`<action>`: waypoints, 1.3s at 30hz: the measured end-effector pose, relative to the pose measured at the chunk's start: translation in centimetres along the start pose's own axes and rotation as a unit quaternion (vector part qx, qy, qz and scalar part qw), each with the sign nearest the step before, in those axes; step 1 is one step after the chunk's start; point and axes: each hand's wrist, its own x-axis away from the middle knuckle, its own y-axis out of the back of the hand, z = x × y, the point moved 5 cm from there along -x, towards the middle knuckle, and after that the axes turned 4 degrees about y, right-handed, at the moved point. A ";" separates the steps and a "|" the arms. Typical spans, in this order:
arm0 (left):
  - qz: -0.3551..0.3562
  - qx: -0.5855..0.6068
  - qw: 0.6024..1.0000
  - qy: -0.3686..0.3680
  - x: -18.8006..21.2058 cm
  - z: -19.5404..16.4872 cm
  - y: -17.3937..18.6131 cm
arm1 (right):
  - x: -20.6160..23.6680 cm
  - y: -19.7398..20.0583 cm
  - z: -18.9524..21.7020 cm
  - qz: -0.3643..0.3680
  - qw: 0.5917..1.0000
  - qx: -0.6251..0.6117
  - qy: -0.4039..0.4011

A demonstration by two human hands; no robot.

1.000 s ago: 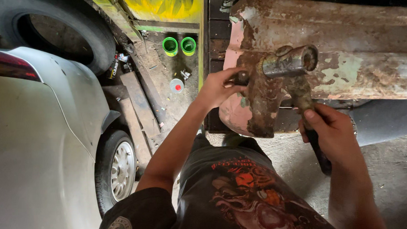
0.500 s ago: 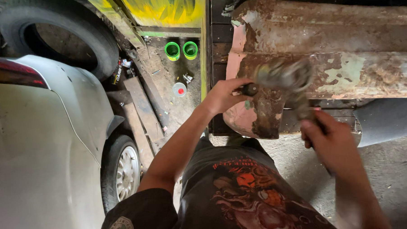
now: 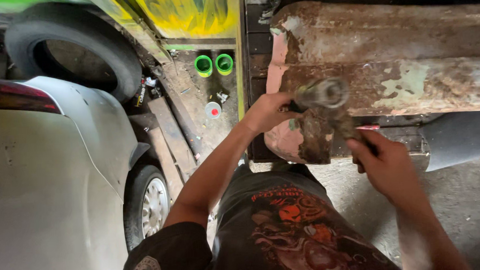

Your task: The person uses a hammer and a metal punch to repeatedly strike a rusted car bumper, likely to remove rust or reshape the metal. They also use a screwdriver to scrape the surface and a small container to apply a substance to the bumper.

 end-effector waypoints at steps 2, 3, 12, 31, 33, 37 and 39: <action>-0.045 -0.001 0.998 -0.050 0.1 -0.4 0.2 | 0.2 0.1 0.1 0.001 0.997 -0.065 0.033; -0.067 -0.006 0.995 -0.076 0.3 -0.5 0.4 | 0.2 0.0 0.2 0.002 0.994 -0.101 0.052; -0.026 0.018 0.999 0.005 1.7 1.1 0.2 | 1.4 1.1 -1.7 -0.004 0.993 -0.121 0.009; -0.014 0.181 0.982 0.058 0.9 1.3 0.6 | -0.2 1.5 -1.6 0.009 0.984 -0.168 0.050; -0.007 0.160 0.985 0.070 0.8 1.4 0.6 | -0.2 1.5 -0.9 0.008 0.981 -0.180 0.075; -0.006 0.097 0.994 0.057 0.5 1.4 0.5 | -0.6 0.4 0.2 0.035 0.996 -0.065 0.057; -0.014 0.018 0.997 0.069 0.5 1.7 0.5 | -1.0 -0.2 0.2 0.065 0.995 0.079 0.022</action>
